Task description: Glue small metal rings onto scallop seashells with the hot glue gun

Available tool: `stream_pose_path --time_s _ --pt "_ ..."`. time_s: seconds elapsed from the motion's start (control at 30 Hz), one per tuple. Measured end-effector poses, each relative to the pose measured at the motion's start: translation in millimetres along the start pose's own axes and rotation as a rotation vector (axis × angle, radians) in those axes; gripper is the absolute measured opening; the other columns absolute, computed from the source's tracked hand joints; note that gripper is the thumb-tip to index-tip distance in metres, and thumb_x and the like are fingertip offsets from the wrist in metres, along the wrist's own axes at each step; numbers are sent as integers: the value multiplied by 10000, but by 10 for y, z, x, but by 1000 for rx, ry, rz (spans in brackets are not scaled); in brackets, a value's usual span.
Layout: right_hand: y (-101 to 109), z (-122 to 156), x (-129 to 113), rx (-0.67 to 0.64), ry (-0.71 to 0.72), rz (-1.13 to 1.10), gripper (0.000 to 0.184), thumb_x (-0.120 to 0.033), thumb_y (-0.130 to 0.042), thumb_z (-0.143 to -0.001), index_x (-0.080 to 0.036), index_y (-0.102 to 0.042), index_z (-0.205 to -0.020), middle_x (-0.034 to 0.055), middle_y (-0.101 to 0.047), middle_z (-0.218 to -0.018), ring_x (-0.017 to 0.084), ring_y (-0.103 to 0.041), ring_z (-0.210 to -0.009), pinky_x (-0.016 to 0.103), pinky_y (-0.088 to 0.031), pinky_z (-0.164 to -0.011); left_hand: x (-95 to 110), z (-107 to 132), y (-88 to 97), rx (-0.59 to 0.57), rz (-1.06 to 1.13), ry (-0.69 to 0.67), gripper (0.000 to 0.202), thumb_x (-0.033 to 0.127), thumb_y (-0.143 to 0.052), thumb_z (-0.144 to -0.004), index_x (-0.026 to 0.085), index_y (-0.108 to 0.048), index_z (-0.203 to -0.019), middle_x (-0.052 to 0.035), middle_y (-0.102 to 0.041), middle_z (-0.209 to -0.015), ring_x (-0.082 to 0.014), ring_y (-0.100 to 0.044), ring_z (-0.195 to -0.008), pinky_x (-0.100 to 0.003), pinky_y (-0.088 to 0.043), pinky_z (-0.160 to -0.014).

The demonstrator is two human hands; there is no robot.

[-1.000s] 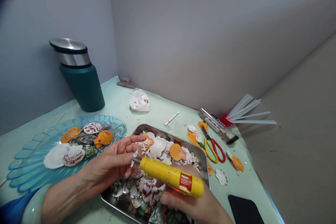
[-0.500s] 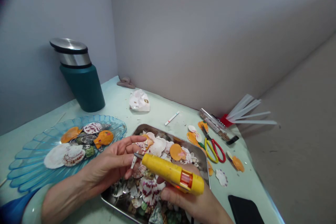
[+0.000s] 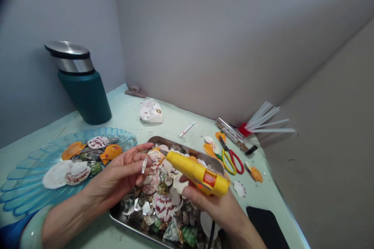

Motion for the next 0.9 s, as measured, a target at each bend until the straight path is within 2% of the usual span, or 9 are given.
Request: stream_pose_path --time_s 0.1,0.2,0.3,0.47,0.53,0.6,0.67,0.77,0.9 --pt "29 27 -128 30 -27 248 181 -408 -628 -813 -227 -618 -831 -8 -577 -668 146 -512 -560 258 -410 -504 62 21 12 61 30 -31 496 54 -721 -712 131 -516 -1157 22 -614 -709 -59 -546 -516 -148 -458 -479" --pt "-192 67 -269 -85 -22 523 26 -217 -622 -792 -218 -596 -787 -15 -601 -687 158 -541 -620 260 -398 -572 79 38 5 85 34 -28 514 5 -703 -706 126 -519 -1171 7 -628 -766 -49 -547 -536 -147 -477 -507" --pt "-406 113 -326 -163 -38 693 114 -115 -586 -756 -209 -594 -821 -11 -631 -726 161 -566 -651 259 -390 -605 73 33 -9 53 8 -35 476 12 -672 -743 123 -509 -1177 9 -622 -753 -51 -540 -533 -150 -470 -498" --pt "-524 157 -433 -325 39 726 361 -406 -652 -803 -250 -592 -1123 36 -644 -947 208 -592 -867 285 -427 -733 57 19 -13 -20 -36 -78 450 60 -686 -750 131 -507 -1157 0 -629 -784 -65 -554 -549 -163 -459 -497" --pt "-435 113 -434 -293 38 787 306 -430 -586 -860 -265 -608 -1116 33 -640 -930 197 -586 -876 281 -426 -740 49 21 -20 -30 -56 -79 455 70 -706 -736 132 -513 -1144 5 -626 -776 -59 -544 -532 -164 -456 -498" --pt "-288 23 -389 -152 -10 925 196 -335 -524 -913 -247 -635 -1049 39 -637 -927 189 -587 -878 286 -420 -749 45 25 -33 -34 -77 -77 459 82 -725 -722 133 -521 -1130 8 -623 -763 -63 -546 -532 -166 -453 -495" --pt "-248 -61 -313 -89 -41 1000 151 -256 -554 -884 -206 -651 -988 73 -628 -959 223 -577 -919 316 -414 -759 42 31 -45 -34 -96 -73 463 93 -733 -716 136 -525 -1128 5 -624 -763 -79 -566 -566 -169 -453 -499" --pt "-323 -153 -213 -104 -31 1047 144 -220 -606 -822 -192 -664 -951 91 -622 -977 254 -566 -936 330 -410 -744 32 40 -51 -26 -106 -62 462 111 -739 -718 144 -530 -1128 6 -626 -758 -86 -573 -580 -170 -451 -502" --pt "-403 -202 -172 -147 3 1069 135 -174 -540 -842 -184 -674 -857 86 -638 -907 229 -577 -856 305 -399 -693 13 45 -46 -19 -88 -47 465 126 -757 -701 147 -545 -1115 11 -627 -746 -75 -554 -557 -168 -445 -497"
Point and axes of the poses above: each hand's wrist, its own z-axis away from the middle knuckle, its own y-axis out of the back of the hand, x = y × z, the point moved 8 cm from there along -z, towards the middle knuckle
